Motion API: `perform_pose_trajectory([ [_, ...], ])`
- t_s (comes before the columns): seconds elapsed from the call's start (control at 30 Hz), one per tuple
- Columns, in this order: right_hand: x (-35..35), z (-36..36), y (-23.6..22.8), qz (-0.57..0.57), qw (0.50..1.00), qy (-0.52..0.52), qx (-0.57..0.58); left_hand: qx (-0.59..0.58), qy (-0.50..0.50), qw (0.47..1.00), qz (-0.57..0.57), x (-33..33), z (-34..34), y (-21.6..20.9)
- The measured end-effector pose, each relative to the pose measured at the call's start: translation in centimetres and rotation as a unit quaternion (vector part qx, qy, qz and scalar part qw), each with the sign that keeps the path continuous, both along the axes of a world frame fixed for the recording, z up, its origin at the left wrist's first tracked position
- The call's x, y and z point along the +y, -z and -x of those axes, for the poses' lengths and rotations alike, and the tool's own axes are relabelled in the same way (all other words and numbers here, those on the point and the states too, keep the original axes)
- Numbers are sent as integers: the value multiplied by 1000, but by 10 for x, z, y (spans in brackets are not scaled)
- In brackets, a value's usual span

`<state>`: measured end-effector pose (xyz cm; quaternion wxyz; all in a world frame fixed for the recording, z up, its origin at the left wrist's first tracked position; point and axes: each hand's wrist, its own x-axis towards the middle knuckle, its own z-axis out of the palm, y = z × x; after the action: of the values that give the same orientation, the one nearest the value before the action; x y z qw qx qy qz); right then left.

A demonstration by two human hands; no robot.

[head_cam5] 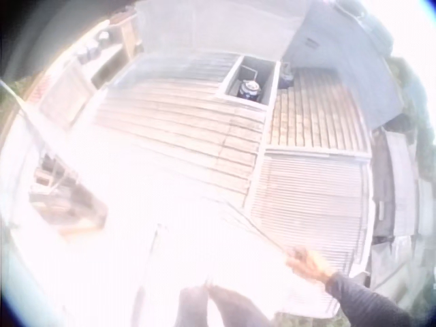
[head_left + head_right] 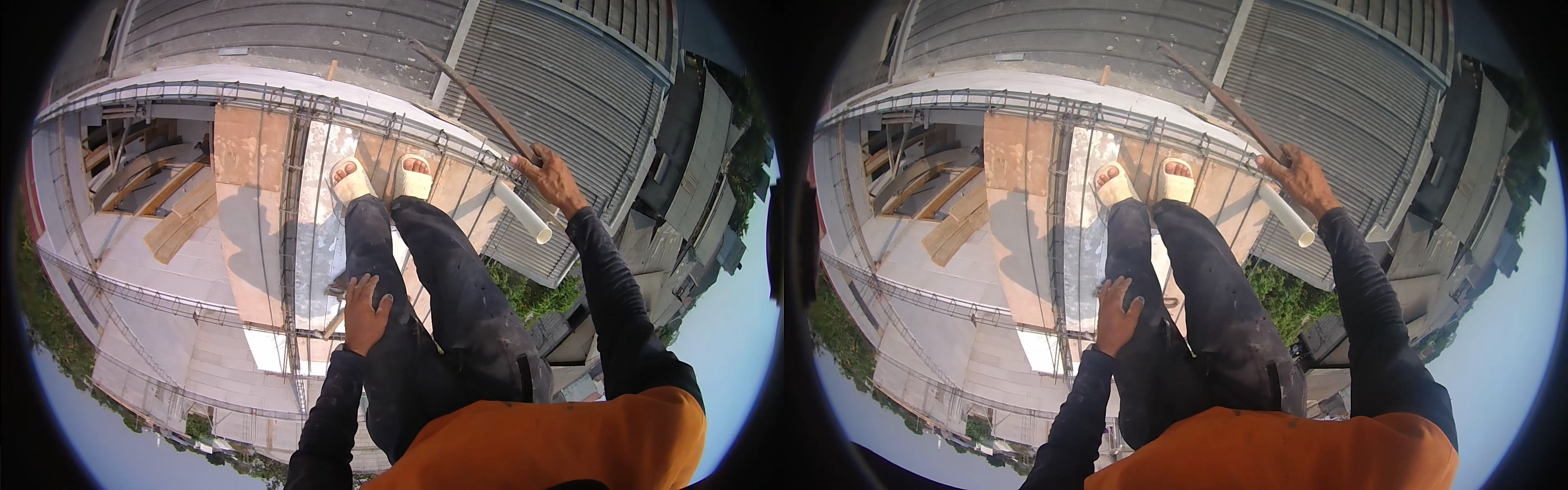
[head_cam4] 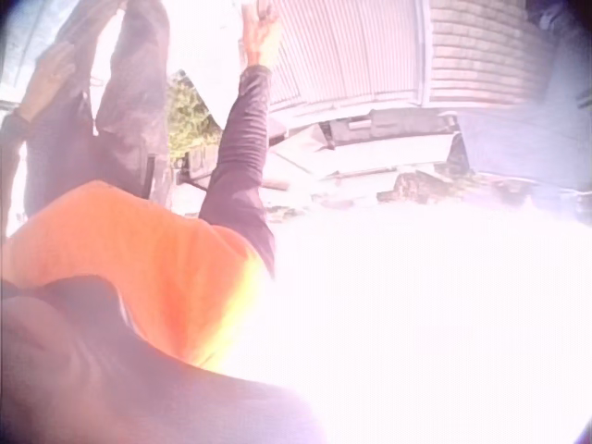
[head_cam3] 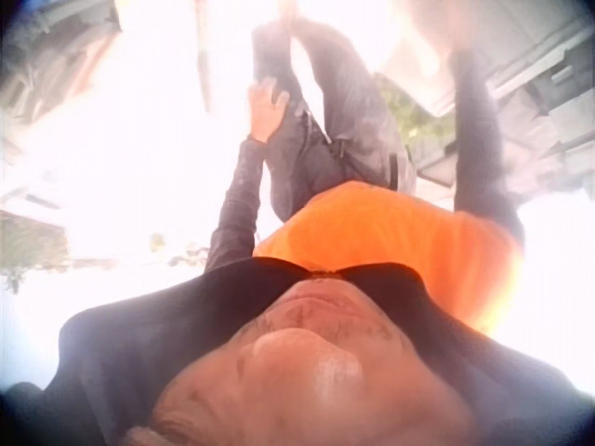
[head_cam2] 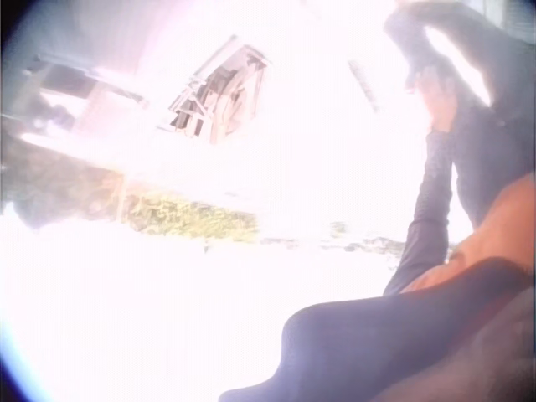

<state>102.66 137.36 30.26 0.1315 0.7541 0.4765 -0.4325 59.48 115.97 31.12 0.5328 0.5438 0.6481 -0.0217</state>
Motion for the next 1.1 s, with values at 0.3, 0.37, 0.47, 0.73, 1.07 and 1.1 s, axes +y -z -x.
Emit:
perform_pose_trajectory([
  [0.3, 104, 49, -28, -300, 850, 368, 228, 8, 59, 998, 1, 12, 23, 20],
  [0.37, 135, 46, -51, -351, 817, 375, 262, 8, 75, 997, 5, 12, 30, 22],
  [0.47, 154, 52, -72, -400, 785, 354, 314, 6, 103, 995, 13, 10, 39, 28],
  [0.73, 173, 45, -76, -452, 722, 383, 357, 32, 104, 994, 17, 20, 31, 37],
  [1.07, 198, 8, -47, -432, 685, 435, 392, 75, 69, 994, -35, 40, -13, 13],
  [1.1, 208, 17, -53, -461, 691, 433, 351, 80, 65, 994, -38, 51, -17, 0],
])
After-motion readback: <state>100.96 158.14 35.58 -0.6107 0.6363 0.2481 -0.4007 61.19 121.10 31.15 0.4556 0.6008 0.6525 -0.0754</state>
